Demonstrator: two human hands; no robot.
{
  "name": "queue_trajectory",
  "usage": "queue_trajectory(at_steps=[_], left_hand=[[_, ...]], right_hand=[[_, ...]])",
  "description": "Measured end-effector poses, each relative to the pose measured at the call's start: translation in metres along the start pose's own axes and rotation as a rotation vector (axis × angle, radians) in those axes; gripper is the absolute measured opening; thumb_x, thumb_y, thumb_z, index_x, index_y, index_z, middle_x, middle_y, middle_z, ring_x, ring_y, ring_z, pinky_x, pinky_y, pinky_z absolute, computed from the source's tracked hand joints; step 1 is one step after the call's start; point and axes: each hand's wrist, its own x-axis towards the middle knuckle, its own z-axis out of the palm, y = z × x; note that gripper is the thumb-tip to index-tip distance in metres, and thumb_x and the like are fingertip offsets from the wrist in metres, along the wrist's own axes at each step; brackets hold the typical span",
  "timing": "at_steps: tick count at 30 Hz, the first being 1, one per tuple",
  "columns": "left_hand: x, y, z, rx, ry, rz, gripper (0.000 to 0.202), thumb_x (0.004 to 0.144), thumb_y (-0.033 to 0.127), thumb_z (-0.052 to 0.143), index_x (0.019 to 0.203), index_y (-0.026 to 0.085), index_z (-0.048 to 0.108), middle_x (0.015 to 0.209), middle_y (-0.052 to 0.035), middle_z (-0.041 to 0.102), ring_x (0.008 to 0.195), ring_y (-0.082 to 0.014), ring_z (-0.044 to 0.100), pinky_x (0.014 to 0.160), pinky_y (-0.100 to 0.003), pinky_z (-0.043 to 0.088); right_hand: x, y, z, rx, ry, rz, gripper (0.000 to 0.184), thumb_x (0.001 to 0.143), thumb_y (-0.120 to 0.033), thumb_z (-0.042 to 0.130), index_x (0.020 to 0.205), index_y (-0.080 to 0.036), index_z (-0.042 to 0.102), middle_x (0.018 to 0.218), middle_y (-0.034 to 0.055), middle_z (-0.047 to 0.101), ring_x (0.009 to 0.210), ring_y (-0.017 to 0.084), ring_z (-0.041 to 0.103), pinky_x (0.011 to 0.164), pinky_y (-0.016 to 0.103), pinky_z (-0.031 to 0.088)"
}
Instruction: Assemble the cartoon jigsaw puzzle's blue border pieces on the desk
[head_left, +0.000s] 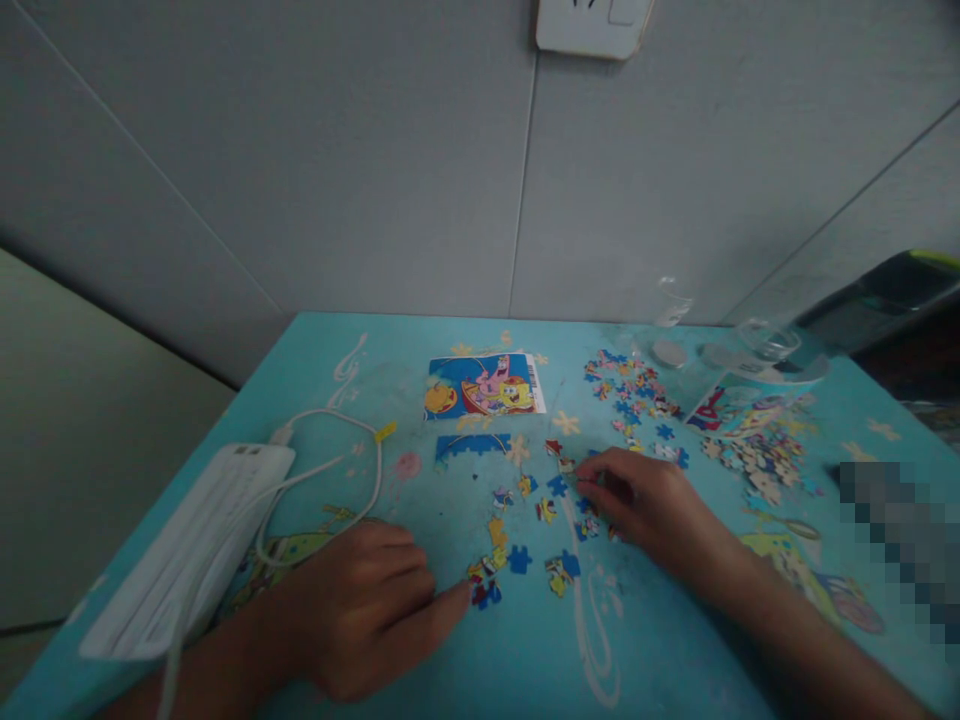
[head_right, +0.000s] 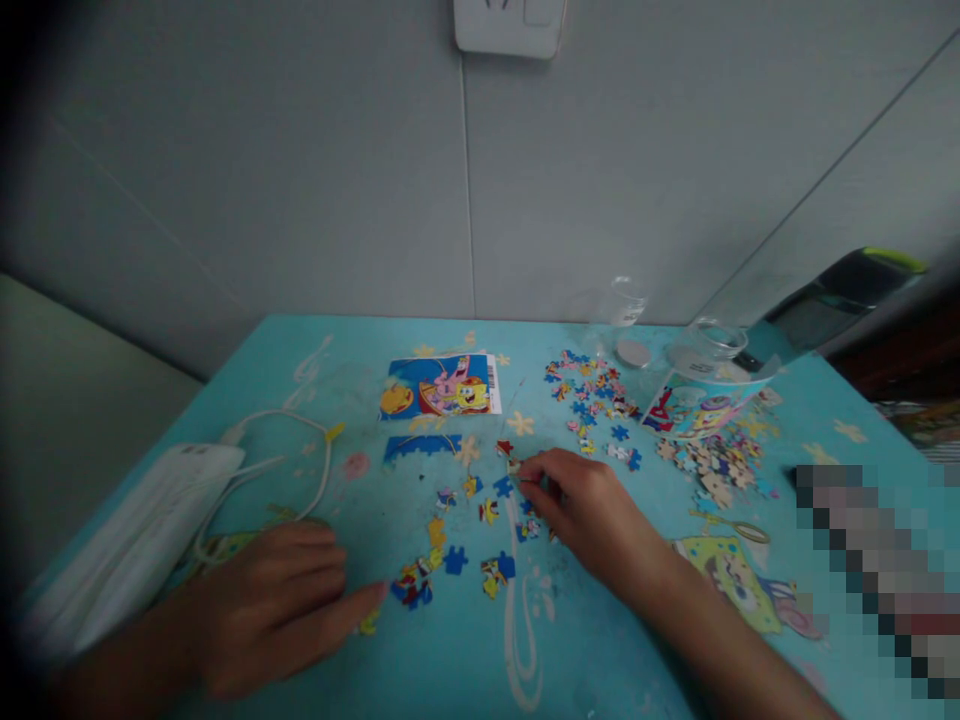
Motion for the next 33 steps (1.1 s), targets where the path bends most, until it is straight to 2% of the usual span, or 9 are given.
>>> queue_trajectory(at_steps=[3, 6, 9, 12, 17, 23, 33], left_hand=[[-0.005, -0.003, 0.007, 0.043, 0.014, -0.045, 0.021, 0.094, 0.013, 0.052, 0.11, 0.012, 0.065, 0.062, 0.0016, 0.056, 0.053, -0.0139, 0.051, 0.05, -0.03, 0.042], [-0.006, -0.004, 0.014, 0.039, 0.026, -0.123, 0.028, 0.095, 0.014, 0.051, 0.121, 0.014, 0.061, 0.08, -0.0025, 0.064, 0.064, -0.0148, 0.058, 0.056, -0.03, 0.047], [-0.003, 0.0, 0.02, 0.004, 0.068, -0.217, 0.021, 0.093, 0.014, 0.056, 0.113, 0.017, 0.061, 0.089, -0.0037, 0.065, 0.072, -0.0158, 0.061, 0.062, -0.031, 0.05], [0.002, 0.006, 0.025, -0.029, 0.061, -0.32, 0.009, 0.094, 0.023, 0.061, 0.102, 0.018, 0.059, 0.086, -0.0023, 0.063, 0.073, -0.0165, 0.061, 0.062, -0.031, 0.05], [0.007, 0.01, 0.032, -0.092, -0.009, -0.419, 0.021, 0.097, 0.034, 0.06, 0.111, 0.02, 0.057, 0.087, -0.0018, 0.065, 0.078, -0.0186, 0.064, 0.067, -0.033, 0.051], [0.005, 0.011, 0.034, -0.089, -0.029, -0.412, 0.025, 0.098, 0.036, 0.058, 0.117, 0.019, 0.058, 0.084, -0.0015, 0.064, 0.075, -0.0182, 0.064, 0.066, -0.031, 0.049], [0.004, 0.012, 0.031, -0.071, -0.001, -0.336, 0.02, 0.097, 0.034, 0.058, 0.109, 0.017, 0.061, 0.078, -0.0012, 0.062, 0.069, -0.0171, 0.061, 0.06, -0.031, 0.048]], right_hand=[[-0.001, -0.01, 0.008, 0.142, 0.036, 0.013, 0.017, 0.095, -0.025, 0.061, 0.109, -0.026, 0.072, 0.095, 0.0014, 0.072, 0.082, 0.015, 0.066, 0.072, 0.027, 0.051], [-0.004, -0.023, 0.019, 0.284, 0.036, 0.013, 0.022, 0.095, -0.026, 0.062, 0.114, -0.027, 0.072, 0.098, 0.0023, 0.072, 0.084, 0.016, 0.066, 0.072, 0.028, 0.052], [-0.009, -0.037, 0.032, 0.39, 0.014, -0.003, 0.027, 0.094, -0.025, 0.065, 0.12, -0.03, 0.071, 0.098, 0.0015, 0.072, 0.085, 0.015, 0.066, 0.073, 0.028, 0.053], [-0.013, -0.05, 0.042, 0.46, -0.026, -0.012, 0.027, 0.093, -0.025, 0.067, 0.119, -0.031, 0.073, 0.089, 0.0003, 0.073, 0.078, 0.014, 0.066, 0.069, 0.027, 0.052], [-0.016, -0.057, 0.051, 0.544, -0.047, -0.031, 0.027, 0.091, -0.027, 0.07, 0.117, -0.033, 0.074, 0.087, -0.0003, 0.075, 0.077, 0.014, 0.068, 0.07, 0.026, 0.053], [-0.015, -0.057, 0.053, 0.586, -0.097, -0.031, 0.028, 0.093, -0.027, 0.068, 0.121, -0.031, 0.072, 0.079, -0.0015, 0.074, 0.068, 0.011, 0.067, 0.065, 0.023, 0.054], [-0.018, -0.058, 0.057, 0.487, -0.102, -0.169, 0.029, 0.094, -0.026, 0.066, 0.122, -0.031, 0.071, 0.083, -0.0004, 0.073, 0.072, 0.013, 0.067, 0.067, 0.026, 0.055]])
